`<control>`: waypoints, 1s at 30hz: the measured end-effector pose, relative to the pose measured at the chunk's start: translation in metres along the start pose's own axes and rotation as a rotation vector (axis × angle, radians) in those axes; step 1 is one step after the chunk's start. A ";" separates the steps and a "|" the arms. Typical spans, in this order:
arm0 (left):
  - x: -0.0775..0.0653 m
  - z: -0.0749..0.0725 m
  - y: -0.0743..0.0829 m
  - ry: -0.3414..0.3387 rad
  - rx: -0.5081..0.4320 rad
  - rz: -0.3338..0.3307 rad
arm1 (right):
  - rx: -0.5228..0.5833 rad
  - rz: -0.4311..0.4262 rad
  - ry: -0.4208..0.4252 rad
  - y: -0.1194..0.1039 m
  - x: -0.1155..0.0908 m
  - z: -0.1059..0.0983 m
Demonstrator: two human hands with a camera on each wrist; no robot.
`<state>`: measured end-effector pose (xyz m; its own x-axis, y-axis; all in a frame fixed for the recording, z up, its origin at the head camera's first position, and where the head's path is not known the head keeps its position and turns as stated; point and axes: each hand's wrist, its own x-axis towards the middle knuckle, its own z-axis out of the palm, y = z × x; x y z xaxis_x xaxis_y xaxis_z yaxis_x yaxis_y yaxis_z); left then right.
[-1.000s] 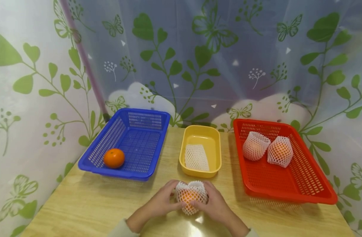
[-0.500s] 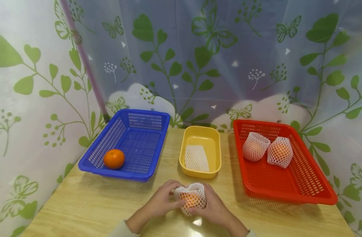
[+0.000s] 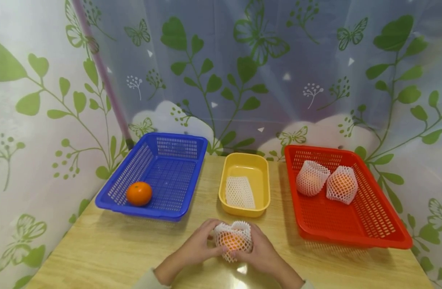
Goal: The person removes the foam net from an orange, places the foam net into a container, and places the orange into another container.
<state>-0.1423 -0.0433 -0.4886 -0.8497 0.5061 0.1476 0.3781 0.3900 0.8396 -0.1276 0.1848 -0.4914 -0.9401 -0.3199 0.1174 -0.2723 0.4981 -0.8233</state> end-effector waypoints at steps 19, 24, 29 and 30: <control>0.001 0.002 -0.003 -0.016 0.033 -0.004 | 0.044 -0.063 0.024 0.000 0.002 -0.002; 0.000 0.002 -0.004 -0.007 0.043 -0.010 | 0.081 -0.036 -0.018 0.003 0.001 0.000; -0.001 0.001 -0.004 0.002 0.030 -0.024 | 0.105 -0.038 -0.054 0.003 0.001 0.002; -0.001 0.001 -0.004 0.006 0.031 -0.024 | 0.111 -0.039 -0.057 0.002 0.001 0.002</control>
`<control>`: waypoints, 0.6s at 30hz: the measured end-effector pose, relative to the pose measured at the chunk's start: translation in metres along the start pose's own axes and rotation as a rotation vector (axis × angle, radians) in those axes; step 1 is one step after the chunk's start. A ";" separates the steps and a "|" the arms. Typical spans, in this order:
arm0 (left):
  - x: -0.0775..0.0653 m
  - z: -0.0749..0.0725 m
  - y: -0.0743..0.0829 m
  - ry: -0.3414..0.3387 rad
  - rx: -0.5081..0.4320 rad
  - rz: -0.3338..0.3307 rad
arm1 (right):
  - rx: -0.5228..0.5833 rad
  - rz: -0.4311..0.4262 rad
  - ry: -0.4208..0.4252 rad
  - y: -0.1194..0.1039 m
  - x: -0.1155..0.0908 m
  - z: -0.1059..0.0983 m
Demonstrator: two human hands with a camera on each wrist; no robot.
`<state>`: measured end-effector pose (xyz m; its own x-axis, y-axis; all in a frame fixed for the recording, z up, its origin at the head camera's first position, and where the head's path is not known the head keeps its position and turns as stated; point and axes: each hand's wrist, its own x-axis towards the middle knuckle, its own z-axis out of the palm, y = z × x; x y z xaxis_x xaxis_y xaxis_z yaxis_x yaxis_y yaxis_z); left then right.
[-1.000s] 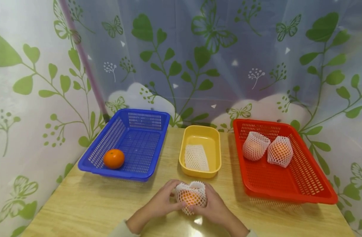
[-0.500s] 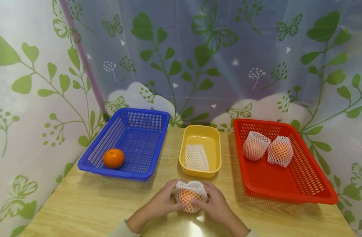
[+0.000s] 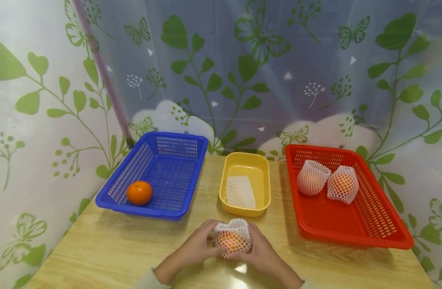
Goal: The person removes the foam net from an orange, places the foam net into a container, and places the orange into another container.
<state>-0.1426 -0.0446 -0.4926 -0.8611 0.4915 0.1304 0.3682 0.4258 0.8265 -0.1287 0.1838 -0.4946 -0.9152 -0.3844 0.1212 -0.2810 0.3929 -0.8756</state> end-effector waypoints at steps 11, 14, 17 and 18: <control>-0.001 -0.006 0.001 0.066 -0.032 0.033 | 0.051 0.027 -0.008 0.000 0.002 0.001; -0.001 -0.007 0.001 0.055 -0.026 0.019 | 0.050 0.020 -0.004 0.001 0.003 0.002; -0.001 -0.008 0.001 0.038 -0.016 0.009 | 0.039 0.011 0.004 0.002 0.003 0.002; -0.001 -0.007 0.001 0.033 -0.015 0.006 | 0.025 0.002 0.012 0.002 0.003 0.002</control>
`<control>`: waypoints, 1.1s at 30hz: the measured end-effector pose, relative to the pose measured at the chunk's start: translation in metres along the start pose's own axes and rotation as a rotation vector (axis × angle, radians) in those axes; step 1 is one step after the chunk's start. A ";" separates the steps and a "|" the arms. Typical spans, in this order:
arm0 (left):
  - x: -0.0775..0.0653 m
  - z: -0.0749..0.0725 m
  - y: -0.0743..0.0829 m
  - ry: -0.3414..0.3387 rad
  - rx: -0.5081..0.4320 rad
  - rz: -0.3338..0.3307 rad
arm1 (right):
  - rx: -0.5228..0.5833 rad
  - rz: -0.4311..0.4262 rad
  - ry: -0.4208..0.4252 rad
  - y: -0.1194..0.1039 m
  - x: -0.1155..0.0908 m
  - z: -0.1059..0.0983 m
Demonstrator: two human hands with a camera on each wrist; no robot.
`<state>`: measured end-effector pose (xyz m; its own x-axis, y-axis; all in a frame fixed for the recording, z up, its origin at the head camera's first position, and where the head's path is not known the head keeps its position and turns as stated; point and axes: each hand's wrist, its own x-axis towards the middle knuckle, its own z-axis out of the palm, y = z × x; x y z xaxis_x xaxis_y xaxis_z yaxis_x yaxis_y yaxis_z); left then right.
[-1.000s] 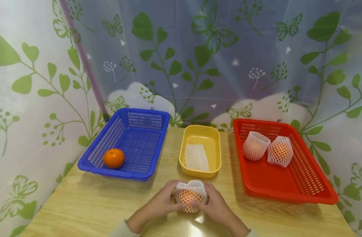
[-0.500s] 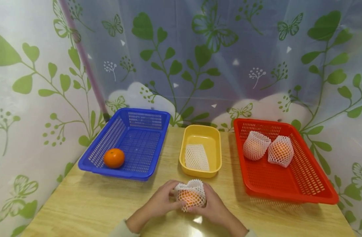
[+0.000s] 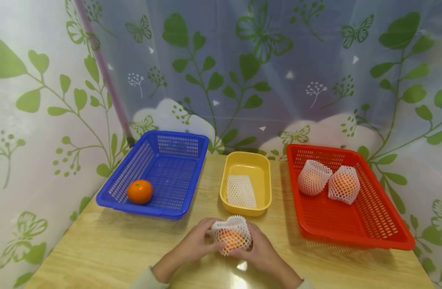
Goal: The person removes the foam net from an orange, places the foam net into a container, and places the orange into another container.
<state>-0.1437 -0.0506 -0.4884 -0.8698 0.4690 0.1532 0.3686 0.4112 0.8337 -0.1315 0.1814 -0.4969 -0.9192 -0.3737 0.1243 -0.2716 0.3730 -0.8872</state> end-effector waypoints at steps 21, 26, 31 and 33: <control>0.000 0.002 0.000 -0.046 -0.048 -0.032 | -0.041 0.024 0.109 -0.004 0.001 -0.004; 0.001 0.002 -0.001 -0.038 -0.051 -0.019 | 0.029 0.041 0.042 0.000 -0.001 -0.003; 0.001 0.002 -0.002 -0.035 -0.071 -0.029 | 0.072 0.004 0.010 0.005 -0.001 -0.001; 0.001 0.001 -0.001 -0.041 -0.068 -0.028 | 0.105 0.000 0.006 0.006 0.000 0.000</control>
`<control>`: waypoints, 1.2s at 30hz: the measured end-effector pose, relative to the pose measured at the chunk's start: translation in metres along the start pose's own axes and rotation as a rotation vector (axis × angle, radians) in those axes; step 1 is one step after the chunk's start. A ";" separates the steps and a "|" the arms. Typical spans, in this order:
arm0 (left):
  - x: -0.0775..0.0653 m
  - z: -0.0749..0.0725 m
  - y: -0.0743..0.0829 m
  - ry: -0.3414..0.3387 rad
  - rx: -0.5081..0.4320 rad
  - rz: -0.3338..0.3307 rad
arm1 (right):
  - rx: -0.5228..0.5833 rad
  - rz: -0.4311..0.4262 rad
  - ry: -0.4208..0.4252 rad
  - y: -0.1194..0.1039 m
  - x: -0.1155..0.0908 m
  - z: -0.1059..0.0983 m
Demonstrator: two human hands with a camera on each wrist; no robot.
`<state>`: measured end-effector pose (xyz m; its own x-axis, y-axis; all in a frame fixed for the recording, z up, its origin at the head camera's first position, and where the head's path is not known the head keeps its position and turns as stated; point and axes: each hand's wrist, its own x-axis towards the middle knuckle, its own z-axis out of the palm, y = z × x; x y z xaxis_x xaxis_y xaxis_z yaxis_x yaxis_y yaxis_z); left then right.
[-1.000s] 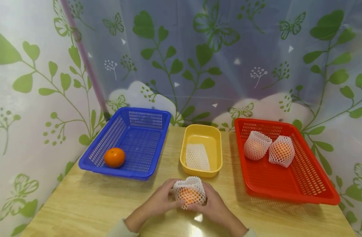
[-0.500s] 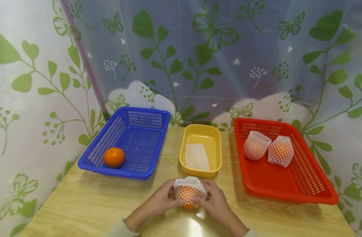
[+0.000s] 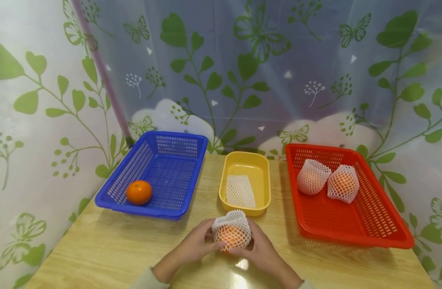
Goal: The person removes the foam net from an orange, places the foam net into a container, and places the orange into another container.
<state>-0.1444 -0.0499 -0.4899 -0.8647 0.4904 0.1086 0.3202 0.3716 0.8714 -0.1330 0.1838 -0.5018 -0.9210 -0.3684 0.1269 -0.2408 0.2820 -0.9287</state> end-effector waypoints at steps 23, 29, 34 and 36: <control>-0.001 0.000 0.001 0.041 0.101 0.003 | -0.139 -0.033 0.176 -0.008 0.002 -0.001; 0.000 0.001 0.002 0.027 0.087 0.003 | -0.142 -0.044 0.197 -0.012 0.002 0.000; 0.001 0.001 0.001 0.011 0.069 0.027 | -0.153 -0.042 0.240 -0.013 0.003 0.000; 0.001 0.001 0.000 0.014 0.061 0.009 | -0.152 -0.033 0.239 -0.009 0.004 0.000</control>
<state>-0.1447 -0.0480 -0.4902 -0.8667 0.4834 0.1231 0.3507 0.4151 0.8395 -0.1342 0.1796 -0.4933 -0.9536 -0.1650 0.2519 -0.2986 0.4098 -0.8619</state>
